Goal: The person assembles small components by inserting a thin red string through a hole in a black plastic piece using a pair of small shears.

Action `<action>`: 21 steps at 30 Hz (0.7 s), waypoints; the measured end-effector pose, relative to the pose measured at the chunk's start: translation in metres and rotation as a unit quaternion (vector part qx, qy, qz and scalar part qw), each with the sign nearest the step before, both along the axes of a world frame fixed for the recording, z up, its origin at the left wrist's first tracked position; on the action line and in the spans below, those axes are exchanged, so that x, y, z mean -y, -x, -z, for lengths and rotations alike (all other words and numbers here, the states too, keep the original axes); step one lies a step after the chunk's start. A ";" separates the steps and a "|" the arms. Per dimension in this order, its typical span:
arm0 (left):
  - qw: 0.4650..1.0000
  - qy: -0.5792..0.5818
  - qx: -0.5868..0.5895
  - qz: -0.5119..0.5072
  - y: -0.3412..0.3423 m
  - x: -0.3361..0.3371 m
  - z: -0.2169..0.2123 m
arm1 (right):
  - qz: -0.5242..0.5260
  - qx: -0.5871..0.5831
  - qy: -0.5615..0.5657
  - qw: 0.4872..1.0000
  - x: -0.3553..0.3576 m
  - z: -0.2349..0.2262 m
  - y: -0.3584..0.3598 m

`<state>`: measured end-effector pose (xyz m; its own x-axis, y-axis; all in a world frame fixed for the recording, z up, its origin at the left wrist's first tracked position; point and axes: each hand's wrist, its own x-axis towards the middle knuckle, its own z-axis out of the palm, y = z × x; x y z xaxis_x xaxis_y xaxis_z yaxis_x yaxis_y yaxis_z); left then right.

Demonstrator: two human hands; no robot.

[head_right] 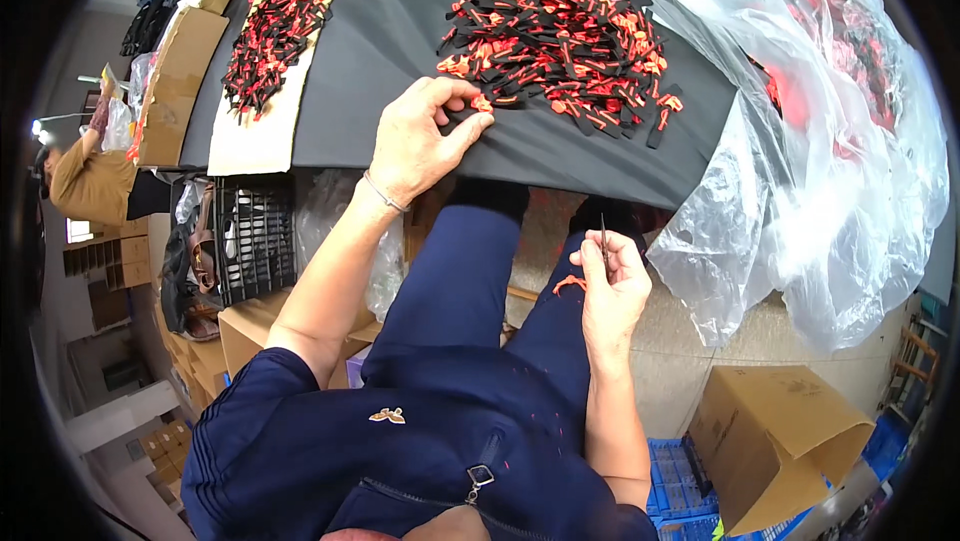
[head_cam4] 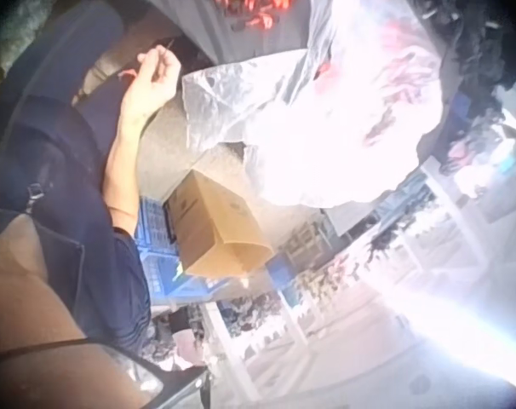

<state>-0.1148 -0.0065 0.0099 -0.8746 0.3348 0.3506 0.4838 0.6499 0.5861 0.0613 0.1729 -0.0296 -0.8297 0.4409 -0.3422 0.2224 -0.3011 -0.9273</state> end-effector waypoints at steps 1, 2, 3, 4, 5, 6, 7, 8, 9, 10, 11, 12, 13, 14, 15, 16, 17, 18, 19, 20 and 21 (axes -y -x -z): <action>1.000 0.014 -0.014 -0.004 0.000 -0.001 0.003 | -0.002 -0.001 0.002 1.000 0.000 0.000 0.000; 0.999 0.024 -0.026 -0.010 0.001 -0.001 0.006 | -0.005 -0.004 -0.006 1.000 0.000 -0.001 0.000; 0.999 0.024 -0.024 -0.008 0.003 -0.001 0.008 | -0.003 -0.003 -0.006 1.000 0.000 -0.002 0.000; 0.999 0.023 -0.031 -0.006 0.005 0.000 0.009 | -0.005 -0.001 -0.007 1.000 0.000 -0.002 -0.001; 0.999 0.023 -0.039 -0.005 0.005 0.000 0.010 | -0.007 0.000 -0.009 1.000 0.001 -0.002 -0.001; 0.999 0.015 -0.052 0.009 0.005 0.000 0.008 | -0.006 0.001 -0.009 1.000 0.001 -0.002 -0.003; 0.999 0.015 -0.050 0.010 0.004 0.002 0.006 | -0.007 -0.001 -0.006 1.000 0.001 -0.002 -0.004; 0.999 0.022 -0.025 0.009 0.003 0.003 0.004 | -0.008 -0.003 -0.003 1.000 0.002 -0.002 -0.005; 1.000 0.029 -0.001 0.007 0.002 0.006 0.003 | -0.007 -0.003 -0.003 1.000 0.003 -0.002 -0.006; 1.000 0.014 0.007 0.014 0.003 0.008 0.003 | -0.007 -0.009 -0.007 1.000 0.004 -0.001 -0.007; 1.000 0.014 0.008 0.015 0.003 0.009 0.001 | -0.006 -0.016 -0.010 1.000 0.004 0.000 -0.009; 0.999 0.011 0.035 0.019 0.004 0.010 -0.001 | -0.007 -0.016 -0.010 1.000 0.005 0.001 -0.009; 0.998 0.007 0.062 0.022 0.004 0.011 -0.003 | -0.008 -0.021 -0.009 1.000 0.006 0.002 -0.009; 0.998 0.007 0.062 0.021 0.004 0.011 -0.004 | -0.008 -0.026 -0.009 1.000 0.006 0.002 -0.009; 0.997 -0.011 0.067 0.020 0.004 0.011 -0.003 | -0.008 -0.025 -0.010 1.000 0.006 0.003 -0.009; 0.997 -0.029 0.073 0.019 0.004 0.010 -0.003 | -0.009 -0.018 -0.012 1.000 0.006 0.003 -0.009; 0.997 -0.029 0.074 0.018 0.005 0.011 -0.003 | -0.010 -0.011 -0.015 1.000 0.005 0.003 -0.008; 0.998 -0.032 0.059 0.006 0.005 0.011 -0.003 | -0.010 -0.010 -0.015 1.000 0.005 0.002 -0.008; 0.998 -0.035 0.043 -0.007 0.005 0.012 -0.003 | -0.010 -0.003 -0.017 1.000 0.003 0.001 -0.008; 0.999 -0.025 0.019 -0.014 0.006 0.013 -0.004 | -0.011 0.005 -0.020 1.000 0.003 0.000 -0.007; 0.999 -0.025 0.020 -0.013 0.006 0.015 -0.006 | -0.011 0.006 -0.019 1.000 0.002 -0.001 -0.006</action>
